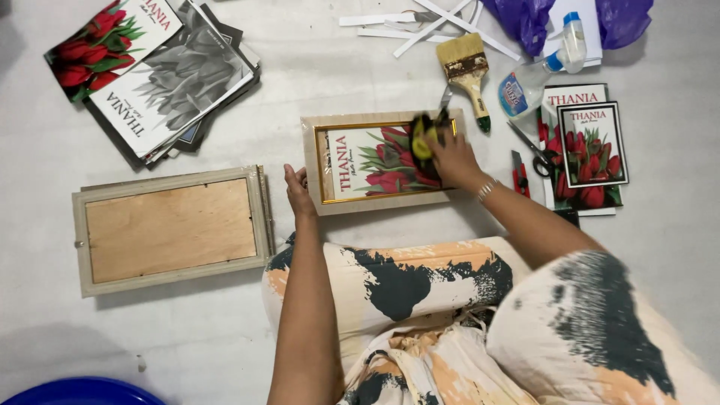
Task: Cleaning a picture frame with a brush and cloth before assembling the artwork and backing into the frame.
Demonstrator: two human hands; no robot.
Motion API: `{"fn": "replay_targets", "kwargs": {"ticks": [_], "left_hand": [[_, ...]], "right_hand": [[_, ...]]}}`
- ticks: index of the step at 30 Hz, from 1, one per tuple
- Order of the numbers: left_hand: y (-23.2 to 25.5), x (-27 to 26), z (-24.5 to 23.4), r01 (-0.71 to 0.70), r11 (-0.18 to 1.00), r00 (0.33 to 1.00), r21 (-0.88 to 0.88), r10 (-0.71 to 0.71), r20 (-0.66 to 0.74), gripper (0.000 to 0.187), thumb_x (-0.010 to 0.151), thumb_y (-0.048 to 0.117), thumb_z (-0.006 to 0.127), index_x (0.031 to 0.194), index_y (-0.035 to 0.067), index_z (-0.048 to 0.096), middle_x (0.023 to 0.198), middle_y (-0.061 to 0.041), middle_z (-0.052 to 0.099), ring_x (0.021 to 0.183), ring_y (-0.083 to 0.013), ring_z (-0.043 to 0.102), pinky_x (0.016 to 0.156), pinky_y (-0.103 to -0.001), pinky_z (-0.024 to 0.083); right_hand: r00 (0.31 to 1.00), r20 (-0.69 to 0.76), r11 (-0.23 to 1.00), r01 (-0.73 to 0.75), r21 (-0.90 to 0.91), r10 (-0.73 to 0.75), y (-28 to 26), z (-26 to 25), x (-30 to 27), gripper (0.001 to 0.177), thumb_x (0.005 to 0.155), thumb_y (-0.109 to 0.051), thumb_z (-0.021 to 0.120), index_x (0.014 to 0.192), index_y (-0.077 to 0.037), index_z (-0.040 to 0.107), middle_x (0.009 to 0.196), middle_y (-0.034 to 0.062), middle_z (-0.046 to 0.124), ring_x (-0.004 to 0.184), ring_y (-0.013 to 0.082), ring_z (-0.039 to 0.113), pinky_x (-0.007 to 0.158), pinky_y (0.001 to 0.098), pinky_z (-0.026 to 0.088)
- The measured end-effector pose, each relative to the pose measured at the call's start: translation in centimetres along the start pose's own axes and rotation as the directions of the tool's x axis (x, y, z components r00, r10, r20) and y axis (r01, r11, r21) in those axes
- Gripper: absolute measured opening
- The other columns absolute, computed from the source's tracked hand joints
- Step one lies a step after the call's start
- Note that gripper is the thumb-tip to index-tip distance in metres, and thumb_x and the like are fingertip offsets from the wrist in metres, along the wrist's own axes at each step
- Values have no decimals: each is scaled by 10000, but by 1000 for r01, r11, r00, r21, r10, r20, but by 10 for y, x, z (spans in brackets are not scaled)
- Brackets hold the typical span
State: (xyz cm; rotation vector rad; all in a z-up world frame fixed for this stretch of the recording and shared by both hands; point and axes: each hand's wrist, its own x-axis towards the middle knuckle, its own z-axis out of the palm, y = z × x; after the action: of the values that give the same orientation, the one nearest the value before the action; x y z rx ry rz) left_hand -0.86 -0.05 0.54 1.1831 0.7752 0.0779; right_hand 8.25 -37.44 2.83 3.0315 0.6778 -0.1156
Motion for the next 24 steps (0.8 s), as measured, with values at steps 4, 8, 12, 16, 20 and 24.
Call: {"fn": "replay_targets", "kwargs": {"ticks": [4, 8, 12, 16, 20, 24], "left_hand": [[9, -6, 3, 6, 1000, 1000, 0, -6, 4, 873, 924, 864, 354, 1158, 115, 738, 905, -28, 734, 808, -119, 679, 777, -239, 540], [10, -8, 7, 0, 1000, 1000, -17, 0, 16, 846, 935, 839, 354, 1144, 117, 744, 883, -17, 731, 786, -101, 675, 747, -209, 538], [10, -6, 5, -23, 1000, 1000, -5, 23, 3, 882, 933, 852, 359, 1171, 91, 736, 923, -46, 743, 813, -126, 677, 761, -235, 538], [9, -8, 5, -31, 1000, 1000, 2, 31, -1, 880, 938, 843, 368, 1183, 80, 731, 940, -59, 740, 835, -142, 674, 782, -251, 538], [8, -7, 3, -28, 1000, 1000, -3, 28, 6, 863, 936, 841, 373, 1162, 92, 739, 907, -43, 729, 800, -132, 665, 755, -241, 529], [14, -11, 4, -15, 1000, 1000, 2, 15, 24, 841, 945, 827, 358, 1160, 109, 742, 900, -31, 733, 795, -120, 673, 751, -230, 536]], "right_hand": [[990, 93, 994, 112, -10, -111, -1, -20, -81, 605, 893, -240, 640, 1476, -251, 475, 1329, 201, 475, 1121, 473, 550, 788, 585, 568], [993, 98, 998, 68, 10, -69, 8, -14, -83, 566, 912, -186, 606, 1459, -248, 476, 1351, 193, 465, 1104, 464, 554, 764, 566, 594], [998, -57, 999, -25, 26, 27, 15, -1, -20, 580, 946, -128, 585, 1501, -221, 440, 1365, 205, 418, 1131, 495, 507, 807, 593, 569], [982, -94, 978, -150, 145, 164, 25, 0, 35, 557, 986, -117, 525, 1524, -231, 438, 1403, 211, 385, 1178, 521, 452, 870, 661, 521], [965, -16, 948, -253, 193, 261, 22, -9, 37, 551, 983, -163, 538, 1519, -234, 433, 1445, 167, 327, 1250, 500, 386, 899, 673, 508], [995, 83, 997, -61, 39, 58, 10, -22, -21, 473, 959, -254, 604, 1417, -145, 560, 1481, 188, 381, 1274, 489, 430, 897, 643, 533]]}}
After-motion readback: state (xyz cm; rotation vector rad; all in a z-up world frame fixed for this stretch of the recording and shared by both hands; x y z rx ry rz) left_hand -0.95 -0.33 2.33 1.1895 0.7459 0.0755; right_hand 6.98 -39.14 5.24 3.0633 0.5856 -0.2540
